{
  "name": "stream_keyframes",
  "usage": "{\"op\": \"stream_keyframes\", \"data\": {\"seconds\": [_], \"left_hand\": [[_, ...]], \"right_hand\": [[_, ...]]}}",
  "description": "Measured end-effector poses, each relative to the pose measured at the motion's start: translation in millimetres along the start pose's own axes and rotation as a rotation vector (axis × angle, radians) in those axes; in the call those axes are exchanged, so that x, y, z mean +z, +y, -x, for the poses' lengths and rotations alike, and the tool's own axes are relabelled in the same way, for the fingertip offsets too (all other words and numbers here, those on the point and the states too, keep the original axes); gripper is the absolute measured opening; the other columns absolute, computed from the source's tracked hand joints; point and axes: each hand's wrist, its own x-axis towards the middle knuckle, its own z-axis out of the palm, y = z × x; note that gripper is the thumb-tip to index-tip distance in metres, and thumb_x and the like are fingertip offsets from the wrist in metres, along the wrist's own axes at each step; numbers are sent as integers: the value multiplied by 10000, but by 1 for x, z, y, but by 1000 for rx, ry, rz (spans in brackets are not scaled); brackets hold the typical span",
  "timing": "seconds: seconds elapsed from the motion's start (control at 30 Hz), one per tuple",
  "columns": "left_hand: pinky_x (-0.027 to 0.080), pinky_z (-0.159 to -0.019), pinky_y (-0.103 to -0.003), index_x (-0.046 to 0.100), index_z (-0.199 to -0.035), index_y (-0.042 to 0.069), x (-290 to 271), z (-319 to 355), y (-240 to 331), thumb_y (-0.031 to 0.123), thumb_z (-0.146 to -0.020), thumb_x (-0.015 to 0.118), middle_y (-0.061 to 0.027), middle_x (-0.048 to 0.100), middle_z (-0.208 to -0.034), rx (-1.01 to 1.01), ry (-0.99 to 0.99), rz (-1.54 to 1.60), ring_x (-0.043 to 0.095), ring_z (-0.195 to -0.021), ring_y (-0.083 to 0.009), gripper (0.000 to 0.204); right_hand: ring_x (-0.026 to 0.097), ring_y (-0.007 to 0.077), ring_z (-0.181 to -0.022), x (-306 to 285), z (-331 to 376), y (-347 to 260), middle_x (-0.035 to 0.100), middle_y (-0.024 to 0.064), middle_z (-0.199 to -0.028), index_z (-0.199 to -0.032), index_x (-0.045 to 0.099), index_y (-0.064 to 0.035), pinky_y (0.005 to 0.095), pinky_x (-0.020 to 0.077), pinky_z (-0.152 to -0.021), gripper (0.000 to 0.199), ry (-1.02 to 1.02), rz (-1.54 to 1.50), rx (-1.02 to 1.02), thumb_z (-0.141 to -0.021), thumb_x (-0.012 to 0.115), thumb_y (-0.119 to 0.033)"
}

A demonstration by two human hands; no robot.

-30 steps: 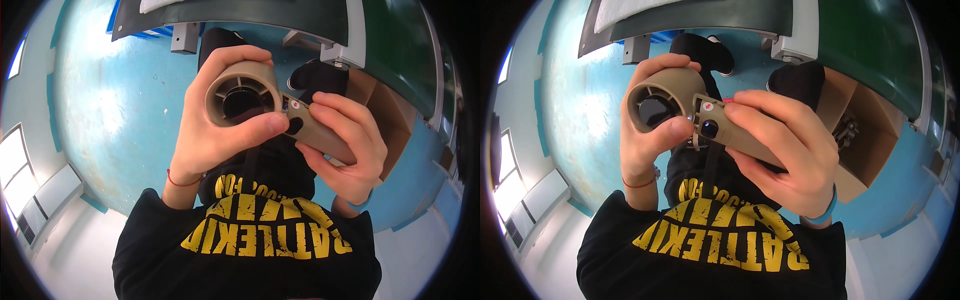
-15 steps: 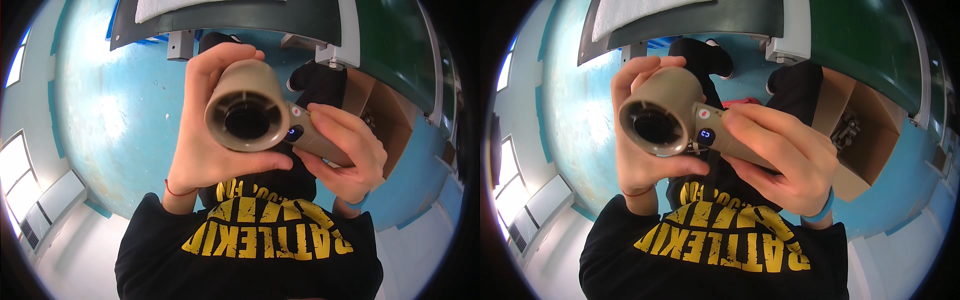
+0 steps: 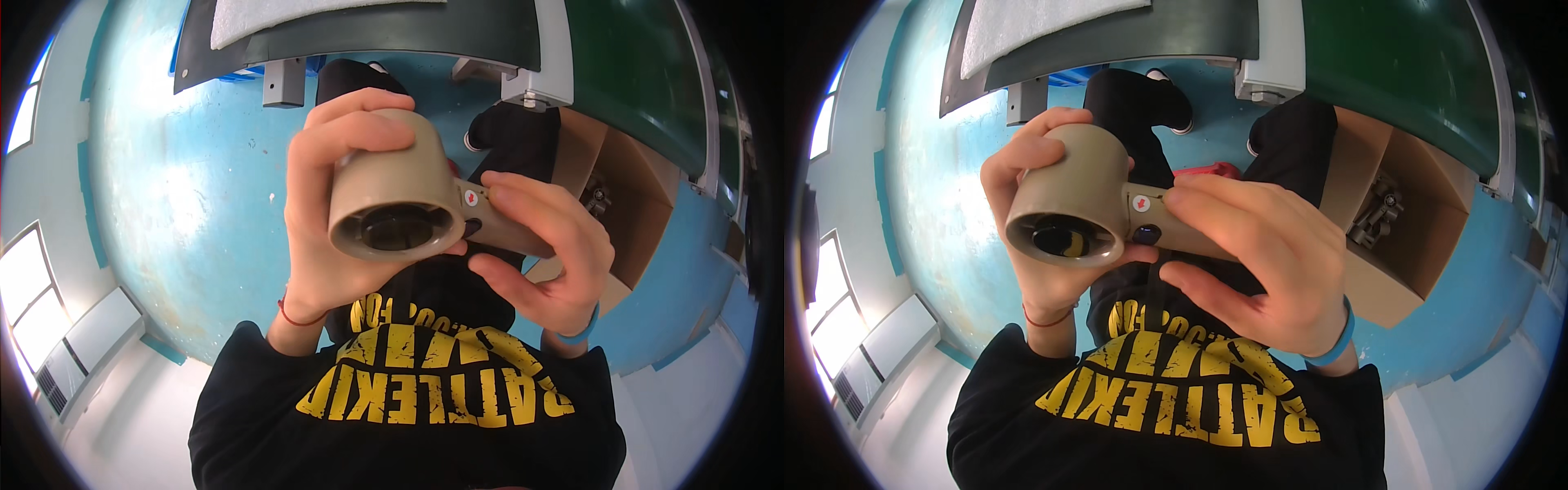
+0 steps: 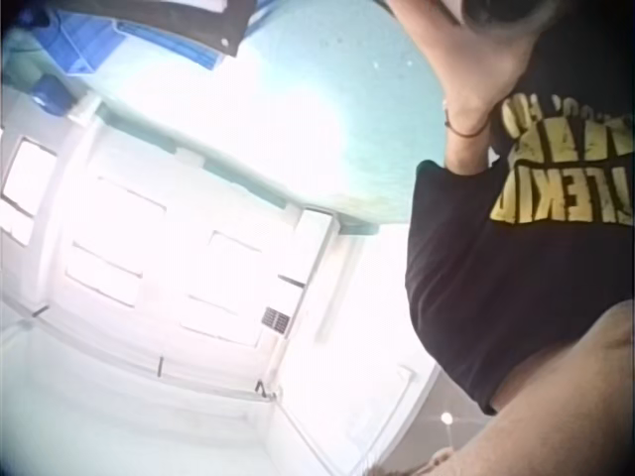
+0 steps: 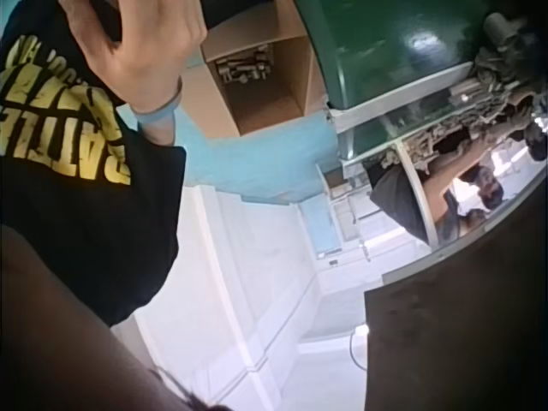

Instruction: Assembling handheld fans by putting components together and using an electric screwdriver on an assembly line.

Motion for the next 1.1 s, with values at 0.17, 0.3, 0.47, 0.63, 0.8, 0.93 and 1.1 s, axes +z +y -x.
{"op": "stream_keyframes", "data": {"seconds": [0.17,0.3,0.47,0.63,0.8,0.93,1.1], "left_hand": [[556,-821,-347,397,-1204,109,0,-3,4,153,-478,957,-242,460,-1255,101,-24,-104,588,-1043,-274,918],[554,-818,-342,427,-1186,107,-1,-3,6,148,-478,955,-245,480,-1238,139,-27,-116,580,-1046,-277,884],[548,-808,-337,443,-1183,106,0,2,6,155,-485,953,-238,496,-1227,127,-1,-119,581,-1033,-275,866],[536,-787,-325,476,-1165,100,-2,0,11,166,-494,949,-220,537,-1180,135,-4,-262,585,-1024,-262,823],[534,-789,-320,488,-1157,100,-2,2,9,162,-492,950,-219,541,-1183,142,-10,-226,587,-1023,-262,812],[525,-773,-332,588,-1100,71,3,0,10,158,-556,910,-194,581,-1143,120,89,-111,622,-1012,-290,638],[566,-787,-343,444,-1202,106,-5,7,5,143,-458,959,-248,501,-1230,71,-35,-142,622,-971,-276,906]], "right_hand": [[666,291,-822,-5,-12,-1,668,183,-977,-976,656,51,307,519,-703,274,15,34,-92,-743,746,-62],[653,249,-740,-1,-17,-2,665,148,-878,-905,666,43,283,506,-625,221,15,74,-80,-696,727,7],[644,215,-651,4,-18,-4,659,122,-819,-860,672,30,268,494,-546,217,54,107,-117,-649,713,65],[624,210,-594,7,-16,-5,639,112,-783,-827,664,24,264,482,-500,218,75,260,-152,-621,707,80],[613,213,-588,6,-18,-8,624,103,-770,-819,655,21,268,484,-507,213,47,268,-127,-620,709,75],[610,220,-597,5,-21,-8,617,107,-765,-828,639,23,274,484,-521,203,14,161,-26,-640,696,76],[619,215,-629,9,-19,-4,620,113,-769,-835,633,25,271,487,-551,187,-1,42,28,-664,664,91]]}}
